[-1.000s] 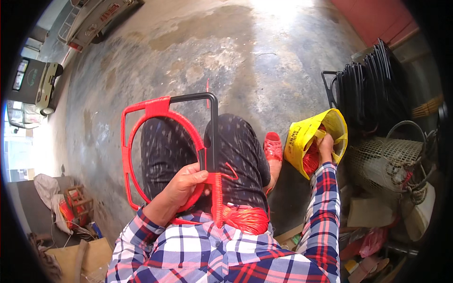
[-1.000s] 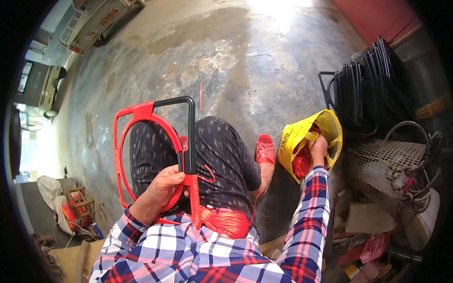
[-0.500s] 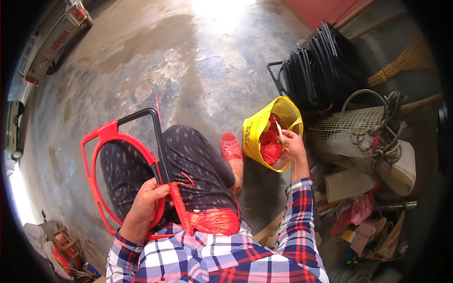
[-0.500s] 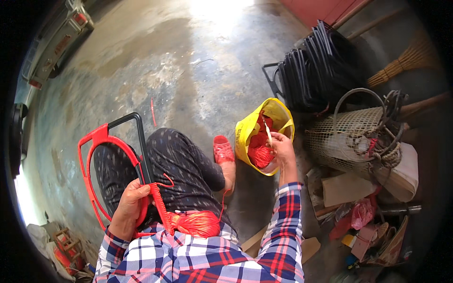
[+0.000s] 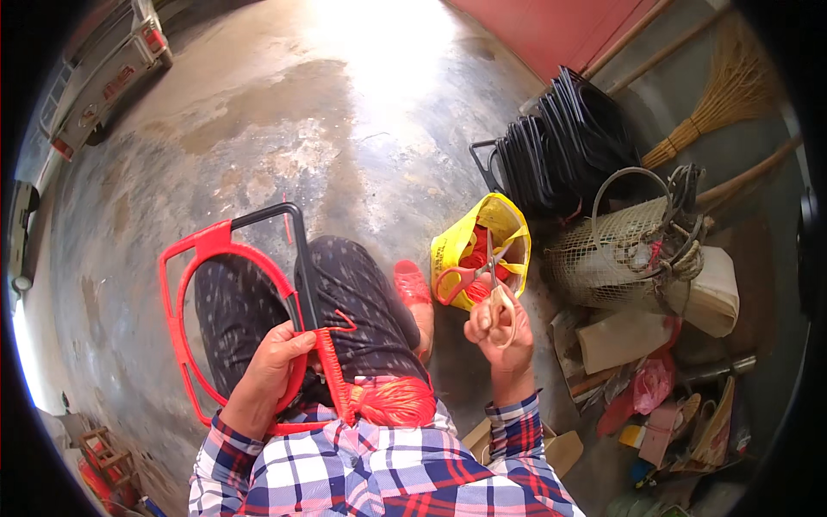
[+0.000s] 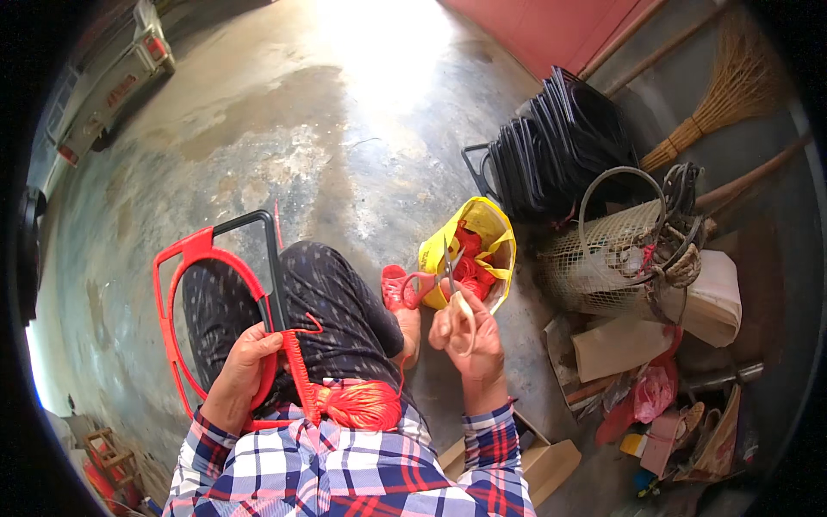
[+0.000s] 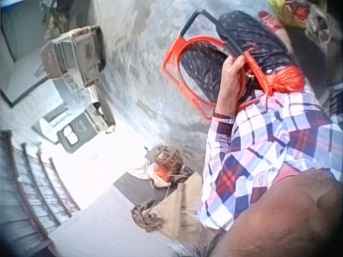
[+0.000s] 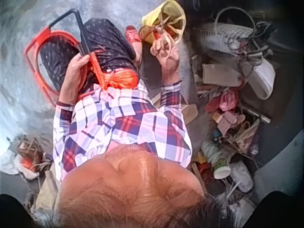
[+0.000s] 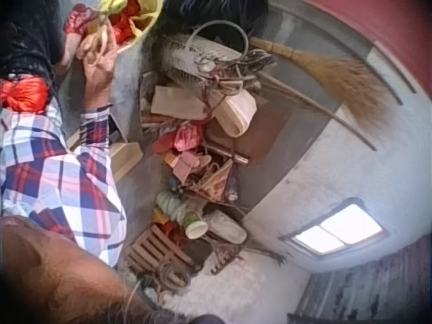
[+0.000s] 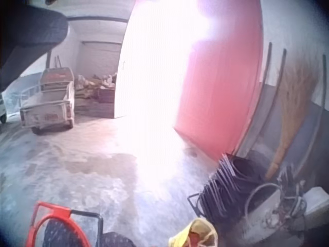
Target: Wrapping a red plastic frame with red nylon rope by hand.
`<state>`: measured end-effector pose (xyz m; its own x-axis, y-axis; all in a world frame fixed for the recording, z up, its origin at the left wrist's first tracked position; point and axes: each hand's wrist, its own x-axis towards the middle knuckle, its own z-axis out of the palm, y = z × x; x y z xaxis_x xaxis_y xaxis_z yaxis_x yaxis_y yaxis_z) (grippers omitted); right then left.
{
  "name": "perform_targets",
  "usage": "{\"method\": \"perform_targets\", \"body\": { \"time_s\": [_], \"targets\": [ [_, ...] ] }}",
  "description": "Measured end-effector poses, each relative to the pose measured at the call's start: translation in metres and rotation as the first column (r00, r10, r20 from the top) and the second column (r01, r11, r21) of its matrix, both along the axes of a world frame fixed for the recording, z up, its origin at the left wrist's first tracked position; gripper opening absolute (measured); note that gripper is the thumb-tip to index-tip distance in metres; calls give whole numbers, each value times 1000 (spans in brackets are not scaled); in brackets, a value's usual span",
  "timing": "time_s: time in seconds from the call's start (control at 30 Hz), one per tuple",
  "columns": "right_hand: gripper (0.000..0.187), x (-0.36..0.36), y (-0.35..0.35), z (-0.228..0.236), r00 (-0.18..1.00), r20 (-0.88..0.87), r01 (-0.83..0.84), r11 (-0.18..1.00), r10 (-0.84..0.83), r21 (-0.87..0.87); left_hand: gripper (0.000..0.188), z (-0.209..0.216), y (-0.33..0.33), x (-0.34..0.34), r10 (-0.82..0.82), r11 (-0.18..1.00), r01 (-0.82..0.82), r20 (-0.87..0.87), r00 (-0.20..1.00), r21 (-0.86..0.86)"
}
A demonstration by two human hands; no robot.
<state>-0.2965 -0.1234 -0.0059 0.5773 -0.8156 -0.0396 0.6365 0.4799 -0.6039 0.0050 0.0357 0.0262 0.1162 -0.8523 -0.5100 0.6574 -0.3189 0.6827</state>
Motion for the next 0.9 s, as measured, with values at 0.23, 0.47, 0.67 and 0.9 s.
{"method": "perform_targets", "body": {
  "time_s": [0.23, 0.47, 0.67, 0.9],
  "targets": [
    [78, 48, 24, 26, 994, 30, -97, 982, 103, -165, 21, 0, 12, 4, -86, 993, 83, -25, 996, -80],
    [79, 42, 32, 19, 908, -275, -324, 946, 316, 16, 27, 3, 10, -7, -30, 993, 27, -30, 999, -114],
    [65, 53, 30, -16, 862, -145, -482, 874, 486, 65, 29, -6, 7, -6, -39, 991, 47, 57, 998, -129],
    [42, 66, 27, 0, 740, -509, -546, 835, 440, -72, 31, -14, 11, -5, -24, 995, 32, 82, 996, -96]
  ]
}}
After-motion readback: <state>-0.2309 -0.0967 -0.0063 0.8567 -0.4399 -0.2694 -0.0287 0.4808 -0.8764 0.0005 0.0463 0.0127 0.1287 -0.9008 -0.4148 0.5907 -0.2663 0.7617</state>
